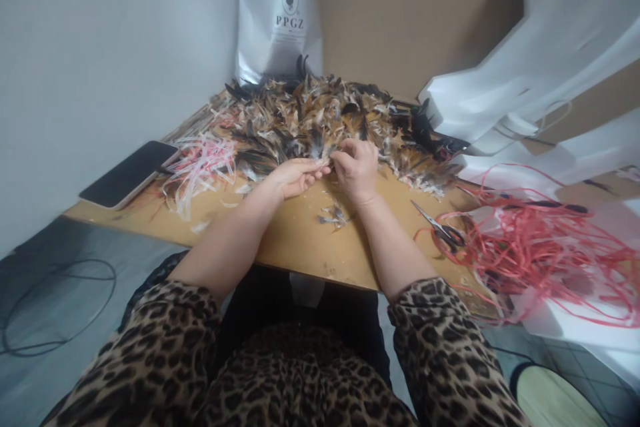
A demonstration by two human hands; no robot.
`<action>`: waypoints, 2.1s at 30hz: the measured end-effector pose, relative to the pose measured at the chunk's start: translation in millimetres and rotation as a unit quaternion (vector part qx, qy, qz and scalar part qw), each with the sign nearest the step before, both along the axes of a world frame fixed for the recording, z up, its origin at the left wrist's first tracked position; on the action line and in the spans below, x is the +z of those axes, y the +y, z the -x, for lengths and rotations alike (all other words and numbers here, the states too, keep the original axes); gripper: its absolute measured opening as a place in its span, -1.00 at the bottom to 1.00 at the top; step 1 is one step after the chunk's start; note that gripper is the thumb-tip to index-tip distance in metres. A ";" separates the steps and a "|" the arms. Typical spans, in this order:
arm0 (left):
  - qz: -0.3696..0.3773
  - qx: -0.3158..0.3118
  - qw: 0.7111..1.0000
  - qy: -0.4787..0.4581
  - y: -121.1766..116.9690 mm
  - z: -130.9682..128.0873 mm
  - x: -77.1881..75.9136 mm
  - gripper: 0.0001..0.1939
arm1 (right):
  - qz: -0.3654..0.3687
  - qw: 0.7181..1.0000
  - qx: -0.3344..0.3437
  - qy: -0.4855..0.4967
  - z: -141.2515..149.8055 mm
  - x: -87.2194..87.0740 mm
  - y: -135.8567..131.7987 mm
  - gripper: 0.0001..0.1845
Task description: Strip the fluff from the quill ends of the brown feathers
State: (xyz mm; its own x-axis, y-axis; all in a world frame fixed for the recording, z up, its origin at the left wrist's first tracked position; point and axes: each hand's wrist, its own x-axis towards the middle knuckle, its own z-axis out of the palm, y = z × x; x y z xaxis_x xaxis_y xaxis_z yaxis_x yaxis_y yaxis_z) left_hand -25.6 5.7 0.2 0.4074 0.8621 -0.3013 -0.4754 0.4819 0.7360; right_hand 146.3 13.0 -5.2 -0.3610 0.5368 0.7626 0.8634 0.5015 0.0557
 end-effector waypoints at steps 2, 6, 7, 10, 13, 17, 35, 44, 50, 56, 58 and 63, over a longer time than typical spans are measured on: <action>0.011 0.001 1.000 0.004 -0.7 -0.5 1.2 -0.90 | 0.003 1.000 -0.005 -0.007 0.5 1.2 -1.2 -0.76; 0.023 0.006 1.000 0.012 -1.2 -1.2 2.7 -0.87 | 0.002 1.000 -0.013 -0.020 2.2 1.5 -2.1 -0.76; 0.024 0.007 1.000 0.012 -1.3 -1.5 2.8 -0.87 | -0.002 1.000 -0.013 -0.020 2.8 1.1 -2.1 -0.76; 0.026 0.006 1.000 0.011 -1.2 -2.2 2.7 -0.85 | -0.018 1.000 -0.004 -0.013 4.4 -0.8 -1.4 -0.75; 0.018 0.005 1.000 0.006 -0.5 -1.5 2.2 -0.83 | -0.006 1.000 -0.006 0.008 3.7 -3.2 0.6 -0.77; -0.003 0.013 1.000 -0.014 0.3 2.1 4.1 -0.83 | 0.031 0.996 -0.026 0.084 -4.4 -7.5 7.0 -0.82; -0.149 0.036 0.985 0.076 -3.3 -5.3 -0.1 -0.86 | 0.409 0.713 0.143 0.552 29.9 12.7 -7.8 -0.61; -0.131 0.007 0.989 0.071 -2.7 -4.1 -3.5 -0.90 | 0.419 0.639 0.154 0.626 37.1 13.3 -14.7 -0.63; -0.158 0.000 0.983 0.098 -1.8 -1.7 -4.6 -0.85 | 0.465 0.658 0.161 0.570 26.5 17.2 -11.9 -0.61; -0.189 -0.024 0.971 0.143 -2.3 -1.7 -7.3 -0.87 | 0.488 0.674 0.182 0.524 18.6 19.8 -9.9 -0.58; -0.193 -0.030 0.968 0.160 -2.7 -3.1 -7.9 -0.88 | 0.471 0.685 0.165 0.530 20.1 16.3 -8.0 -0.57; -0.183 0.024 0.964 0.191 -4.5 -10.5 -4.3 -0.90 | 0.392 0.743 0.103 0.532 28.5 5.3 -3.1 -0.55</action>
State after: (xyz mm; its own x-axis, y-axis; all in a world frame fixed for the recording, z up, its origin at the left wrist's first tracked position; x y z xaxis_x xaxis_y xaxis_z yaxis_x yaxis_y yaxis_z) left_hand -15.1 1.1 -4.1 0.2842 0.9543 -0.0928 -0.1506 0.1400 0.9786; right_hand 117.8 9.9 0.1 0.0866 0.9838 0.1566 0.1095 0.1469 -0.9831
